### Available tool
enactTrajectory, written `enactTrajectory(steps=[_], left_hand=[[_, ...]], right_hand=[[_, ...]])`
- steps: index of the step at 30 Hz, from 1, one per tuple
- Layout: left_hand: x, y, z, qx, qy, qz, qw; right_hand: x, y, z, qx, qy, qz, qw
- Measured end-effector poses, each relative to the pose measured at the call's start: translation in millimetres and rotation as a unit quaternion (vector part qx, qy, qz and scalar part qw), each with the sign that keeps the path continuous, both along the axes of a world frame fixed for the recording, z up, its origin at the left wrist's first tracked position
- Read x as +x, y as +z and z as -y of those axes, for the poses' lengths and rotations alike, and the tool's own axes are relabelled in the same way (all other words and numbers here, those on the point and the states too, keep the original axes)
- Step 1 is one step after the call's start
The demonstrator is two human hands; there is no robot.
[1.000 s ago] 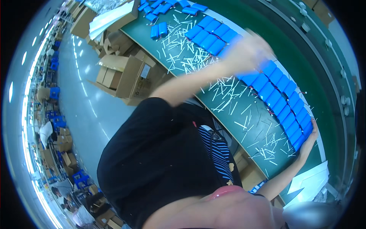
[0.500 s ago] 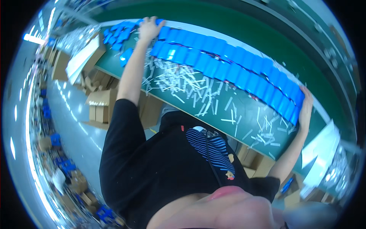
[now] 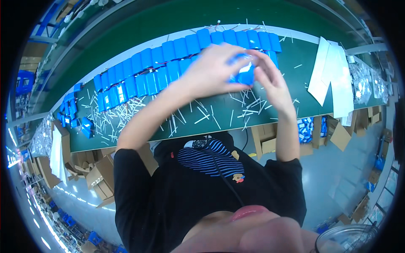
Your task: The person is aligning blue electronic modules on a production workbench and applying small grey labels or stickers to each unit.
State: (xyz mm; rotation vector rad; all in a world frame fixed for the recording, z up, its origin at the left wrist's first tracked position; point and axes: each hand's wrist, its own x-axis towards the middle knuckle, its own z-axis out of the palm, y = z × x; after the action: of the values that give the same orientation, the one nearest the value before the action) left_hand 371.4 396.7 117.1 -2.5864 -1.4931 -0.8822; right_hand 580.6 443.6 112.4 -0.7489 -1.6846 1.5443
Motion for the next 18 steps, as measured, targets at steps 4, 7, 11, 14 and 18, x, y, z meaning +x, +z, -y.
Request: enactTrajectory(steps=[4,7,11,14,18], left_hand=[[40.0,-11.3,-14.3,0.002,-0.041,0.028,0.999],[2.1,-6.0,14.6,0.007,0.009,0.021,1.0],[-64.4,-20.6,87.9,-0.023,0.132,0.008,0.991],[-87.8,-26.2,138.0,-0.025,0.202,0.024,0.979],[-109.2,-34.4,210.1,0.001,0.332,0.074,0.94]], right_hand=[[49.5,-19.5,-5.2,-0.005,-0.137,0.043,0.99],[78.4,-28.0,-40.6,0.052,-0.266,0.185,0.945],[84.7,-67.7,-79.7,0.224,-0.311,0.318,0.867],[78.7,-94.3,-82.4,0.364,-0.309,0.369,0.797],[64.4,-68.7,-62.3,0.271,-0.32,0.386,0.822]])
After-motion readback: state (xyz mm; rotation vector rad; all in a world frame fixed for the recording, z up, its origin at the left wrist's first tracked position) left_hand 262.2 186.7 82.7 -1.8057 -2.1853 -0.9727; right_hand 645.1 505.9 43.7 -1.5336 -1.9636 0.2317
